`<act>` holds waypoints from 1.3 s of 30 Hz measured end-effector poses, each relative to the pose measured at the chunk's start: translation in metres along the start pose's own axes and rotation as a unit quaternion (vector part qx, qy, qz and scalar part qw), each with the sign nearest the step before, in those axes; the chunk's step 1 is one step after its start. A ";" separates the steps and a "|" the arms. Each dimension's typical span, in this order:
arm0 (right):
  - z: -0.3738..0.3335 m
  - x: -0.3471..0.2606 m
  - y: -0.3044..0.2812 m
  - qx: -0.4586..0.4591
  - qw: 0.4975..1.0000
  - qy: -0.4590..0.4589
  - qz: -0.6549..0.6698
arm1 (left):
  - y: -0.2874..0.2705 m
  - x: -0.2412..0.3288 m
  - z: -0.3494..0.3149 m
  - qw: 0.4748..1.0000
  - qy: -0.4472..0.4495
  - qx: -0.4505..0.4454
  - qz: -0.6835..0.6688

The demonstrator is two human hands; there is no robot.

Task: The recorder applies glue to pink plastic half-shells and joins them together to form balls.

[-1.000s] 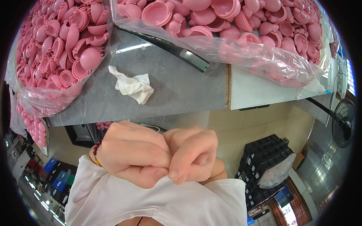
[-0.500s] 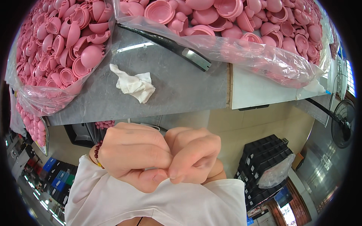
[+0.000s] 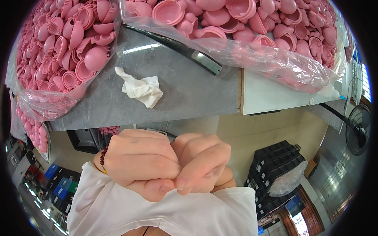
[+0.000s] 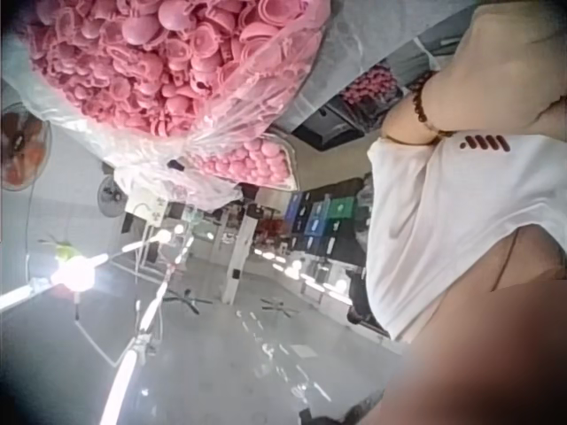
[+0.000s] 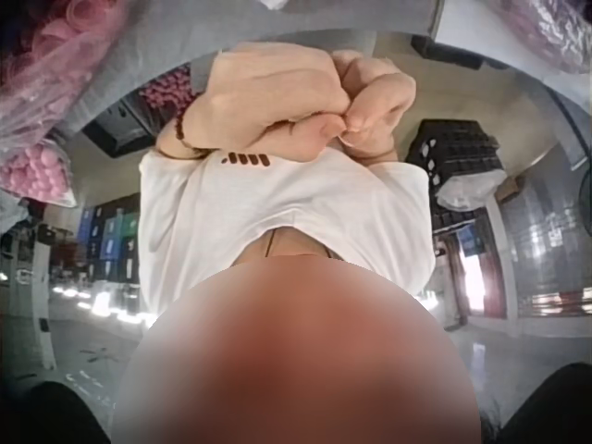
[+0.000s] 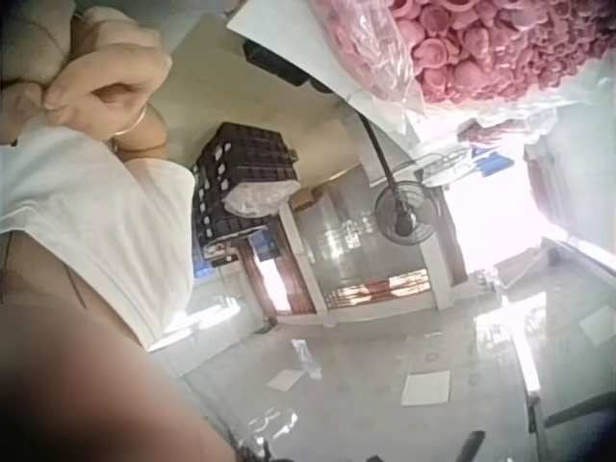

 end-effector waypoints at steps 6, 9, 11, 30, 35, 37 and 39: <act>-0.001 0.001 0.005 0.012 0.999 -0.021 -0.025 | 0.000 -0.002 -0.001 0.999 0.030 -0.016 0.035; -0.002 0.003 0.007 0.044 0.998 -0.033 -0.006 | 0.002 -0.002 -0.003 0.998 0.041 -0.003 0.037; -0.002 0.002 0.004 0.016 0.999 -0.031 -0.001 | 0.003 -0.002 -0.003 0.999 0.038 0.005 0.029; -0.004 0.006 0.002 0.008 0.995 -0.072 -0.072 | 0.006 -0.002 0.000 0.992 0.073 0.038 0.095; -0.004 0.008 0.002 0.007 0.995 -0.087 -0.043 | 0.006 -0.004 0.000 0.993 0.081 0.032 0.077; -0.004 0.007 0.004 0.010 0.996 -0.077 -0.040 | 0.005 -0.003 -0.001 0.993 0.081 0.031 0.073; -0.005 0.005 0.006 0.015 0.996 -0.072 -0.042 | 0.007 -0.003 0.000 0.993 0.088 0.031 0.070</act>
Point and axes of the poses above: each hand's wrist, its own z-axis towards the middle knuckle, its own y-axis out of the palm, x = y × z, the point moved 1 cm from there along z, towards the middle knuckle, and after that the axes turned 4 degrees about -z, right-handed, at the moved point
